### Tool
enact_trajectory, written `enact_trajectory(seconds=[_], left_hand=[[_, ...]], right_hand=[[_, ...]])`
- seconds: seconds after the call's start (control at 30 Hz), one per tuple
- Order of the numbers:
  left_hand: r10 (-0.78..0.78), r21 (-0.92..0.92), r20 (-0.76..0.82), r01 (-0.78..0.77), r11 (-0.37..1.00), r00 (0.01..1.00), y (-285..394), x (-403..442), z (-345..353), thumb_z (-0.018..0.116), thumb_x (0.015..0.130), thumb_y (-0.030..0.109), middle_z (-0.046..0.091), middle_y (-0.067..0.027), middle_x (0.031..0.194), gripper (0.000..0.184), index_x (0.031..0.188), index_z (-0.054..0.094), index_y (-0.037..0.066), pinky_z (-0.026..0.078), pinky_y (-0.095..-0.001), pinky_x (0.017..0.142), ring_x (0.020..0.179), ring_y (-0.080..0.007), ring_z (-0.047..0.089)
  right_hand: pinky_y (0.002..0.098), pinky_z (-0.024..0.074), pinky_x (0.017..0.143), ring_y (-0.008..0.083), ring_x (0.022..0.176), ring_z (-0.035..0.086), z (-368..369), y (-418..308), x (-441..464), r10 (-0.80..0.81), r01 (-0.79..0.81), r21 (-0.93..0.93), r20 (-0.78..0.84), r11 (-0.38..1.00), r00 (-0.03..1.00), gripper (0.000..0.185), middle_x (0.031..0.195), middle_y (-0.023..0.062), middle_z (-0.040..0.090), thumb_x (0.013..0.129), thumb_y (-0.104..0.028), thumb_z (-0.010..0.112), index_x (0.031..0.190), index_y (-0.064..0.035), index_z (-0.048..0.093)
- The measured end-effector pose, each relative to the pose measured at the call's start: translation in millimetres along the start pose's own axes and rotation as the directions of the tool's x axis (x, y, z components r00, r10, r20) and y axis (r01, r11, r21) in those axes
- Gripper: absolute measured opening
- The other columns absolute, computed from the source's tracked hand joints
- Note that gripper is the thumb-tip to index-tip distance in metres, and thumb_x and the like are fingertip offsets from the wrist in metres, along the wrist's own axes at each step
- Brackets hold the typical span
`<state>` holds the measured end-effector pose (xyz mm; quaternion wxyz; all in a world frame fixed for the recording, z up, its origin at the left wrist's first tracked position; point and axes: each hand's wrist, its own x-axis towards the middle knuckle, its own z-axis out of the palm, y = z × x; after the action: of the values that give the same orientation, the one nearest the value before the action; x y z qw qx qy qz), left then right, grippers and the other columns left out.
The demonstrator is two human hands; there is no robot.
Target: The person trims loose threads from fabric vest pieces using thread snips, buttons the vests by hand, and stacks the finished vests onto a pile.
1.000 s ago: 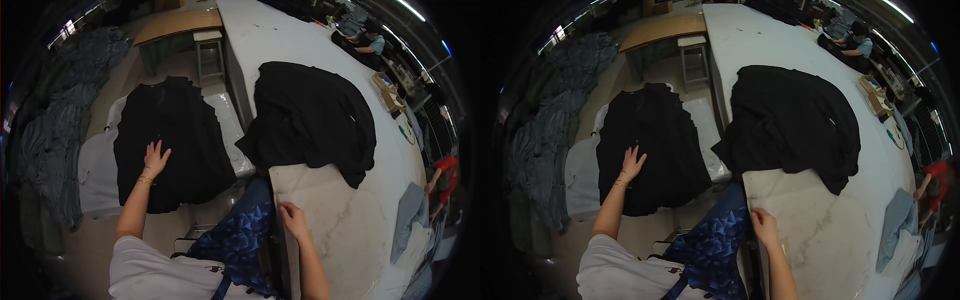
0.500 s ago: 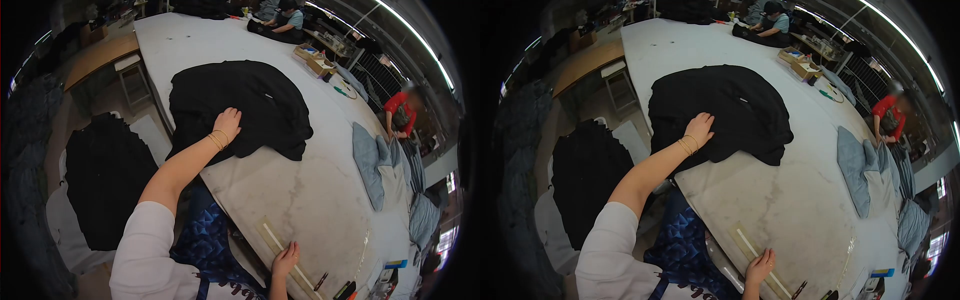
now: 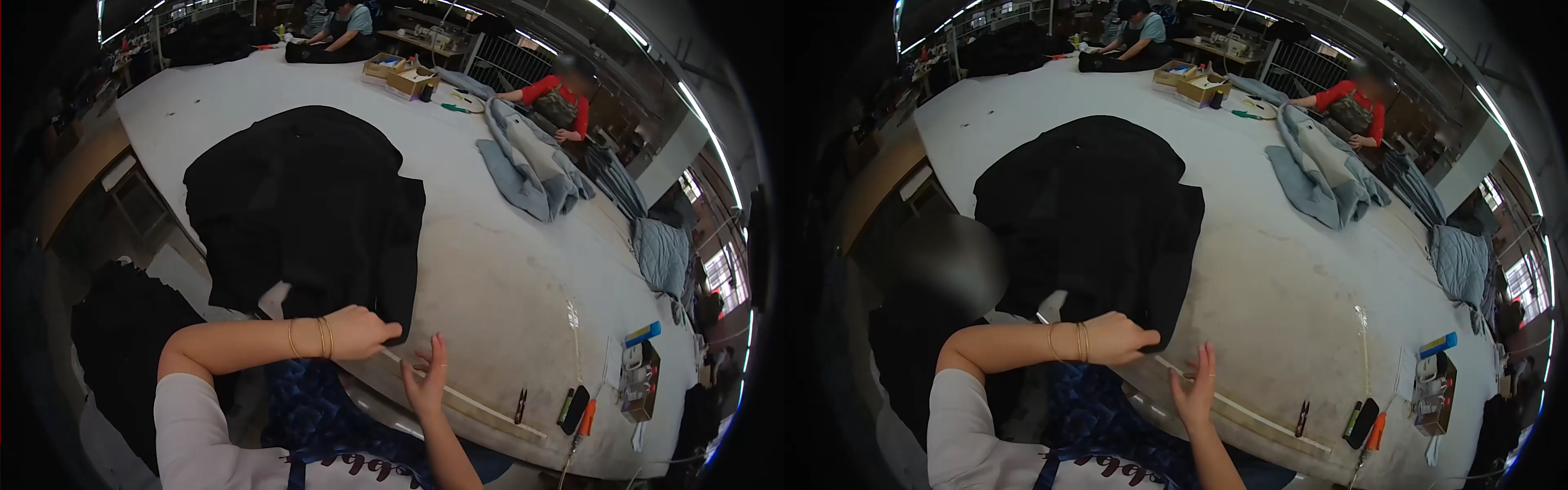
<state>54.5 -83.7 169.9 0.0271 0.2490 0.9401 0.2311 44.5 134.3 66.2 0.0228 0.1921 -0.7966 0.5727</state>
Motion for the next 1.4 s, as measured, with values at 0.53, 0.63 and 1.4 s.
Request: enact_trajectory(seconds=[0.53, 0.63, 1.4], left_hand=[[-0.389, -0.395, -0.162, 0.302, 0.868, 0.907, -49, -92, -110, 0.059, 0.087, 0.007, 0.047, -0.0007, 0.059, 0.012, 0.081, 0.060, -0.003, 0.031, -0.0227, 0.049, 0.053, -0.0050, 0.041], [-0.318, -0.160, -0.659, 0.286, 0.945, 0.681, -69, -62, -125, 0.055, 0.091, 0.007, 0.048, -0.0002, 0.067, 0.013, 0.091, 0.059, -0.005, 0.032, -0.0223, 0.054, 0.062, -0.0049, 0.039], [0.169, 0.025, -0.124, -0.167, 0.986, 0.978, 41, 55, 200, 0.061, 0.085, 0.035, 0.050, -0.0137, 0.123, 0.050, 0.124, 0.054, 0.005, 0.041, -0.0375, 0.096, 0.122, -0.0287, 0.043]], right_hand=[[0.0388, 0.0504, 0.069, 0.0287, 0.070, 0.065, -98, 34, 106, 0.455, 0.085, -0.664, 0.594, 0.743, 0.664, 0.032, 0.075, 0.0155, 0.066, 0.085, -0.033, 0.060, 0.091, -0.0015, 0.066], [0.0398, 0.0467, 0.075, 0.0357, 0.083, 0.060, -121, -36, 200, -0.306, 0.200, -0.440, -0.184, 0.876, 0.934, 0.023, 0.085, 0.0218, 0.063, 0.072, -0.007, 0.050, 0.088, 0.0024, 0.063], [0.0428, 0.0355, 0.103, 0.0413, 0.124, 0.041, -140, 80, -37, -0.062, -0.101, -0.694, -0.207, 0.712, 0.976, 0.054, 0.134, 0.0241, 0.043, 0.084, -0.010, 0.061, 0.134, -0.0013, 0.041]])
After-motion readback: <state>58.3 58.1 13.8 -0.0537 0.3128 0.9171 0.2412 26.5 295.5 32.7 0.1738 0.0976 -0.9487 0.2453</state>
